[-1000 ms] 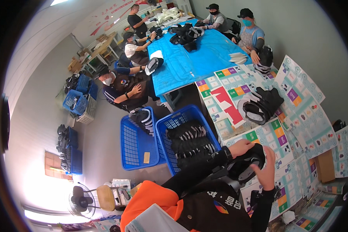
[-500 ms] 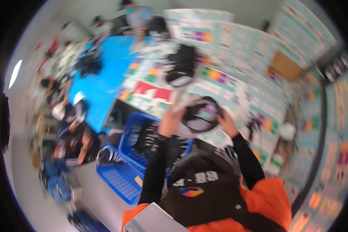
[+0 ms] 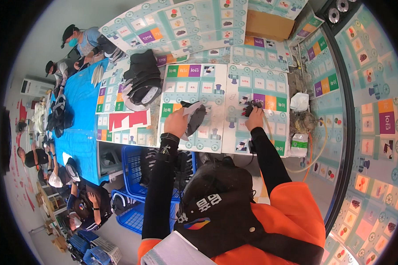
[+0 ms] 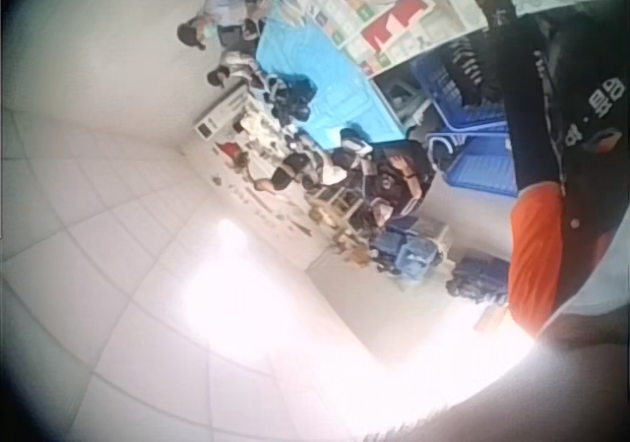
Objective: The person picks up black shoe components from a basket, applies adhesive using a nozzle-fed dispenser while moving their hands around the edge of the component, and places the components into a stack.
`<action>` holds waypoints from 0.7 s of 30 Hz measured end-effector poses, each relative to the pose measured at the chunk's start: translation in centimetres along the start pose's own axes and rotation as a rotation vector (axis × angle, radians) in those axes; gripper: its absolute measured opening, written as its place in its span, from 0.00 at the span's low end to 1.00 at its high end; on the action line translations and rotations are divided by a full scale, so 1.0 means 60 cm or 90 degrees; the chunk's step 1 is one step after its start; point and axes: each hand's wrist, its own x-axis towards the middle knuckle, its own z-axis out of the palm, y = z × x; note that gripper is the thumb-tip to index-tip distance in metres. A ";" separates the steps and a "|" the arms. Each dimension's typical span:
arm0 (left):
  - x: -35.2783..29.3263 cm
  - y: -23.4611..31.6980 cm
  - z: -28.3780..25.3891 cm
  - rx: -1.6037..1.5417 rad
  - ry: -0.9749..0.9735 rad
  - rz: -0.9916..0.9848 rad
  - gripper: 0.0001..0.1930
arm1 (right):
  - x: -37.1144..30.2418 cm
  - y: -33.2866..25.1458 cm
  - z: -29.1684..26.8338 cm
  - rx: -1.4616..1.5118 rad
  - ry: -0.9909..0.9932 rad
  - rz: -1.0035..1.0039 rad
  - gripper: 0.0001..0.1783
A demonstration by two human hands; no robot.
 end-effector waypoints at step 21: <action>0.014 0.000 0.003 -0.012 -0.010 -0.014 0.12 | -0.011 -0.068 -0.033 0.165 -0.035 0.070 0.14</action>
